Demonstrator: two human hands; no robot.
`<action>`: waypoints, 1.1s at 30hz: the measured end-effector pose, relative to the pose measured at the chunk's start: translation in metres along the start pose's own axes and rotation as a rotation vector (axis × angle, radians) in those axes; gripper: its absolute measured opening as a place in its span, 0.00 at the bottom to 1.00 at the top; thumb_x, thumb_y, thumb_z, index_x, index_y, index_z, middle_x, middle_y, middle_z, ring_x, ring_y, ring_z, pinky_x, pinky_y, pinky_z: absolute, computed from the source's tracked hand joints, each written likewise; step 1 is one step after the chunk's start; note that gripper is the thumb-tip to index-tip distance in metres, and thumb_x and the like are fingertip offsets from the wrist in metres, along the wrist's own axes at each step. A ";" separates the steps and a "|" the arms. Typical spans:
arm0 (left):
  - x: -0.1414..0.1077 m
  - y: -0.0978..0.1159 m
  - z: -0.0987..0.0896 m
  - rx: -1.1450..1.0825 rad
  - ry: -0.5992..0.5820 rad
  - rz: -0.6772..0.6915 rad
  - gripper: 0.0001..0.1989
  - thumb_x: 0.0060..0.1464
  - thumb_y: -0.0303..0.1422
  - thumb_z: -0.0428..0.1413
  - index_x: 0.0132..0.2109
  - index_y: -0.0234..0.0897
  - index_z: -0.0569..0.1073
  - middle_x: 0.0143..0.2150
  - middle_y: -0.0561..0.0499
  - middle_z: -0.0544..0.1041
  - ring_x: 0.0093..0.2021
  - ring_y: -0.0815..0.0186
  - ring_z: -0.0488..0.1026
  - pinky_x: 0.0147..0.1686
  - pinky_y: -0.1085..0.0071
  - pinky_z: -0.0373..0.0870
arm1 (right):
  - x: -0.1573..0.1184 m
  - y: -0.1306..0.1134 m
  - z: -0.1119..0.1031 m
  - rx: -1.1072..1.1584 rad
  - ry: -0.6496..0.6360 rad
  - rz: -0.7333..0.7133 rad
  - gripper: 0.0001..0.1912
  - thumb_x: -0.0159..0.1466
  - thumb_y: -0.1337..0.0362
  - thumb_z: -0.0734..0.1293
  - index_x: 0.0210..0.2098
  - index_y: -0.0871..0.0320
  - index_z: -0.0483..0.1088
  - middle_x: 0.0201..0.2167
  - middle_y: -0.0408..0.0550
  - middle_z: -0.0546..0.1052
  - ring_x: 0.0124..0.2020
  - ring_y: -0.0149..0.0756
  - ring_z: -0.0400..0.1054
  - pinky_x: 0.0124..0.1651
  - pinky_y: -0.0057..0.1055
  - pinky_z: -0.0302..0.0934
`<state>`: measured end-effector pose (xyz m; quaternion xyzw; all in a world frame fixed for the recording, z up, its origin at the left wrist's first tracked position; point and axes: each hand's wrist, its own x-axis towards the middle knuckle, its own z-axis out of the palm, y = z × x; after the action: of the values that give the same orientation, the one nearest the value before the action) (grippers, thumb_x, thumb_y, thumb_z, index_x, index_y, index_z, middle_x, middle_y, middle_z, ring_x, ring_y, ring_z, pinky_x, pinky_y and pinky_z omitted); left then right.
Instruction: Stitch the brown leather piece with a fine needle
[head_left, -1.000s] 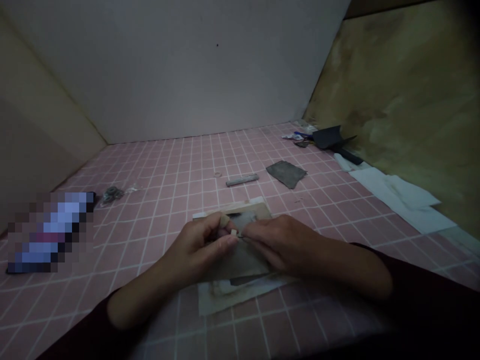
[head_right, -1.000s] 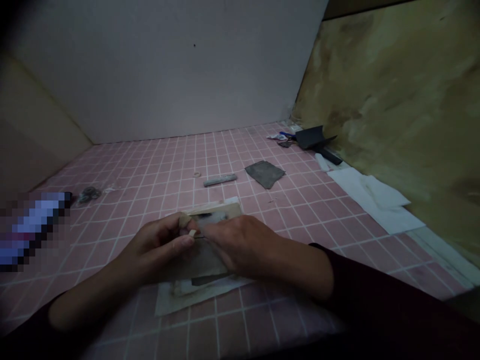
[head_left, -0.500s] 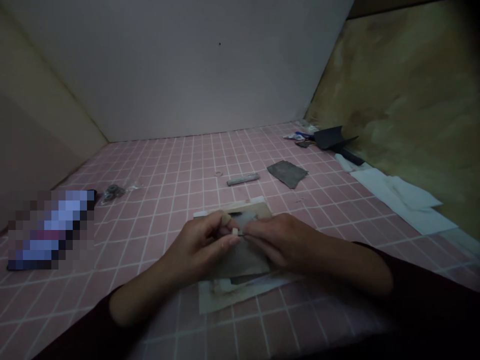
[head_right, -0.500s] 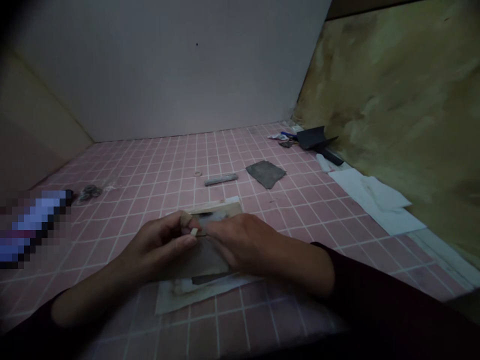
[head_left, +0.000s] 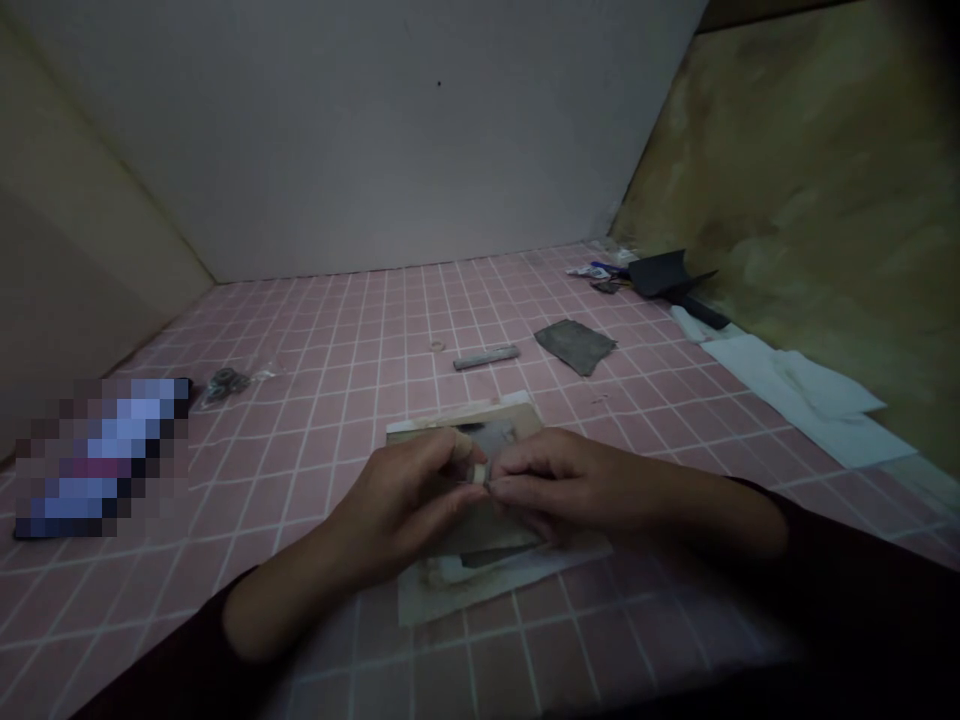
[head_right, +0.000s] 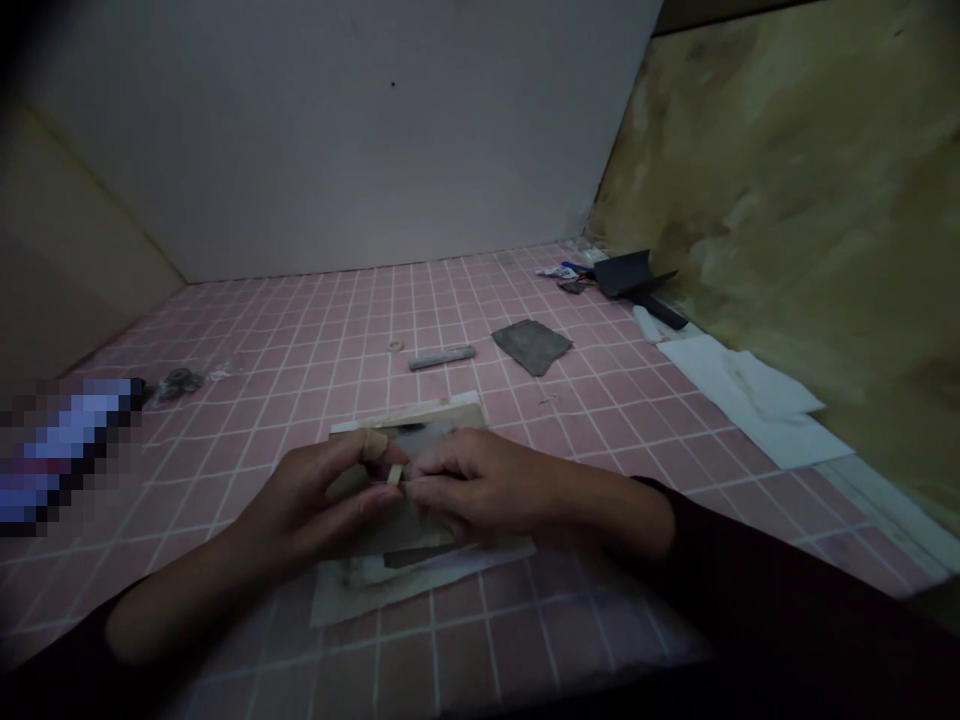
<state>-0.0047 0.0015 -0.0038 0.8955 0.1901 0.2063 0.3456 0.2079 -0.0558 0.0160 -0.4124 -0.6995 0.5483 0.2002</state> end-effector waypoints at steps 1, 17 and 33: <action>0.000 0.000 0.000 0.006 0.016 0.000 0.05 0.60 0.33 0.53 0.42 0.37 0.67 0.35 0.53 0.72 0.34 0.69 0.69 0.34 0.73 0.64 | 0.001 0.001 0.001 0.002 0.008 0.009 0.19 0.68 0.62 0.57 0.21 0.60 0.62 0.17 0.39 0.64 0.20 0.25 0.59 0.25 0.24 0.54; -0.002 -0.001 0.000 0.154 0.158 0.027 0.08 0.58 0.32 0.55 0.45 0.37 0.67 0.37 0.52 0.74 0.36 0.69 0.71 0.36 0.75 0.66 | 0.002 0.004 0.002 -0.133 0.147 0.039 0.22 0.67 0.59 0.58 0.18 0.60 0.58 0.17 0.38 0.61 0.20 0.25 0.56 0.23 0.25 0.50; 0.000 -0.004 -0.001 0.103 0.118 -0.015 0.08 0.60 0.34 0.53 0.45 0.37 0.68 0.34 0.53 0.73 0.34 0.69 0.70 0.34 0.74 0.65 | 0.001 0.007 0.005 -0.276 0.256 -0.107 0.13 0.68 0.66 0.57 0.26 0.60 0.63 0.22 0.40 0.66 0.25 0.27 0.61 0.32 0.26 0.54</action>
<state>-0.0062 0.0047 -0.0063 0.8969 0.2271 0.2462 0.2888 0.2060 -0.0575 0.0073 -0.4644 -0.7579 0.3787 0.2580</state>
